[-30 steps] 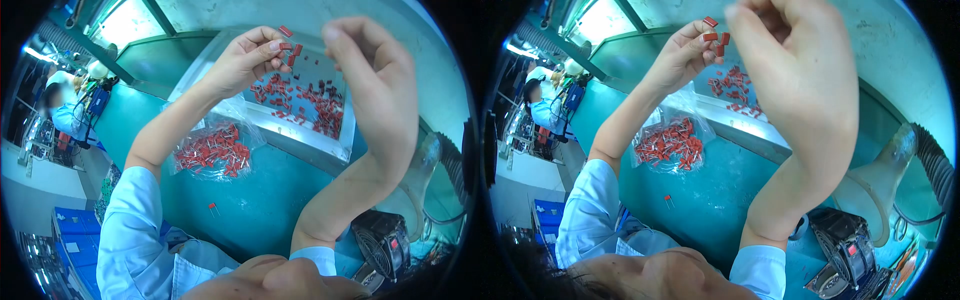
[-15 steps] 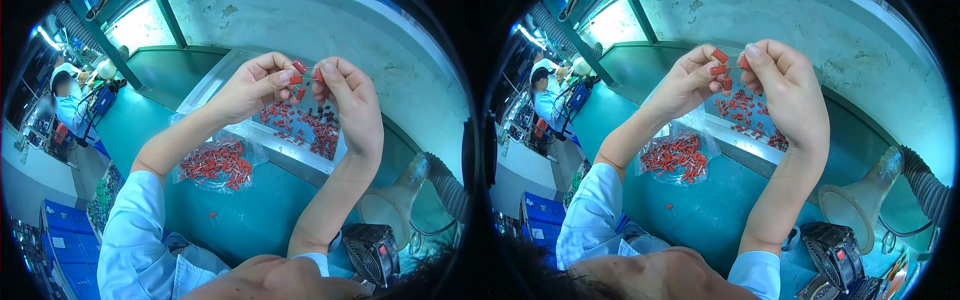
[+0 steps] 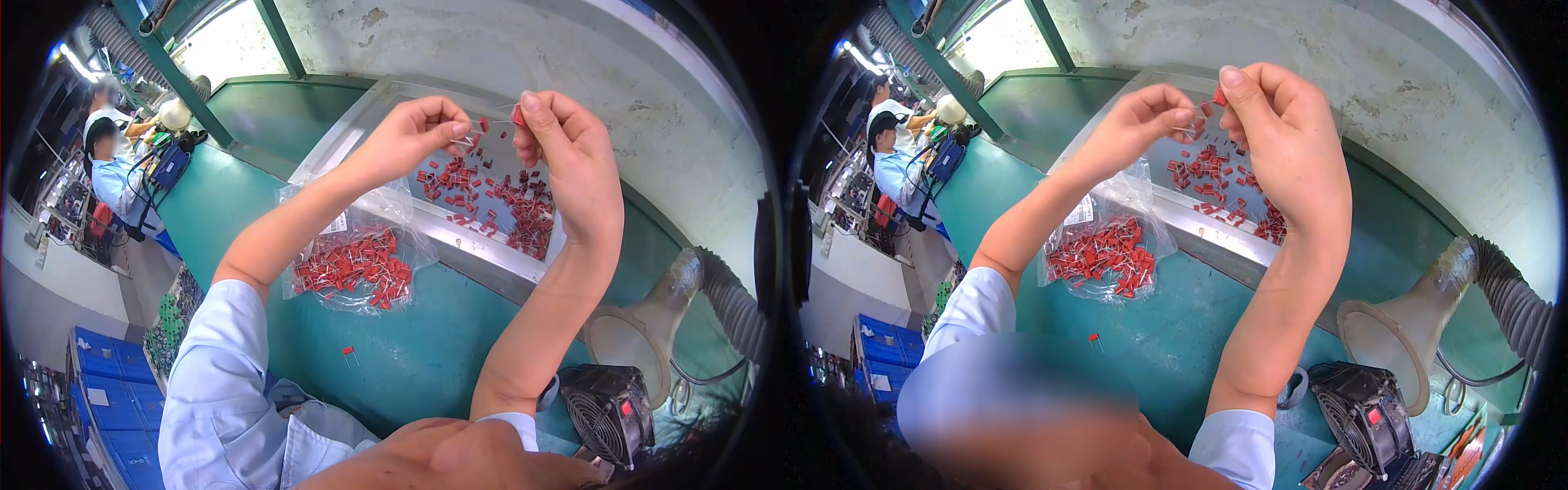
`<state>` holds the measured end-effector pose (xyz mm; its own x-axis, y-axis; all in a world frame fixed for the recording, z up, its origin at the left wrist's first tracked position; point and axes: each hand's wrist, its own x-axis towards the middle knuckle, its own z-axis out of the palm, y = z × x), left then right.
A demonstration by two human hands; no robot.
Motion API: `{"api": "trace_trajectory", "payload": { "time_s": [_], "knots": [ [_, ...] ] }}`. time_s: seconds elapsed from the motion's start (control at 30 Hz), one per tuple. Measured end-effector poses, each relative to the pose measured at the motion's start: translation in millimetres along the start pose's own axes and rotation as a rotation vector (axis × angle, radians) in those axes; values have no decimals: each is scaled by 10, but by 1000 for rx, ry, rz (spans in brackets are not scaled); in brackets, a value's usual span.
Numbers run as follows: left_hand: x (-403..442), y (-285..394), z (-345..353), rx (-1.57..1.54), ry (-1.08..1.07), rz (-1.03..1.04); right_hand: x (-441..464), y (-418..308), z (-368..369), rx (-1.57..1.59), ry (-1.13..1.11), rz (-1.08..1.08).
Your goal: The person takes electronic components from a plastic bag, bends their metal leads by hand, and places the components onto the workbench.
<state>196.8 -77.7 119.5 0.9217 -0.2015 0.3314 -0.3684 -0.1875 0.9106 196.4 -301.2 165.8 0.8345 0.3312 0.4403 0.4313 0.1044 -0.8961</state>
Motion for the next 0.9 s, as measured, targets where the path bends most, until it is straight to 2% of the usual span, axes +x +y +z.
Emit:
{"api": "trace_trajectory", "payload": {
  "time_s": [0.17,0.27,0.37,0.47,0.57,0.77,0.9],
  "knots": [
    [94,-289,11,338,-62,26,19,13,-21,-12,-33,26],
    [90,-326,54,669,-52,353,11,18,-2,0,-26,19],
    [66,-117,107,430,15,345,11,20,17,11,-33,0],
    [70,96,82,-130,-6,145,33,61,27,10,-102,-109],
    [28,229,116,54,-17,140,29,54,81,25,-104,-158],
    [77,234,143,-268,-29,119,60,83,46,-67,-103,-146],
    [3,272,166,-267,-45,112,72,98,113,37,-120,-190]
  ]
}}
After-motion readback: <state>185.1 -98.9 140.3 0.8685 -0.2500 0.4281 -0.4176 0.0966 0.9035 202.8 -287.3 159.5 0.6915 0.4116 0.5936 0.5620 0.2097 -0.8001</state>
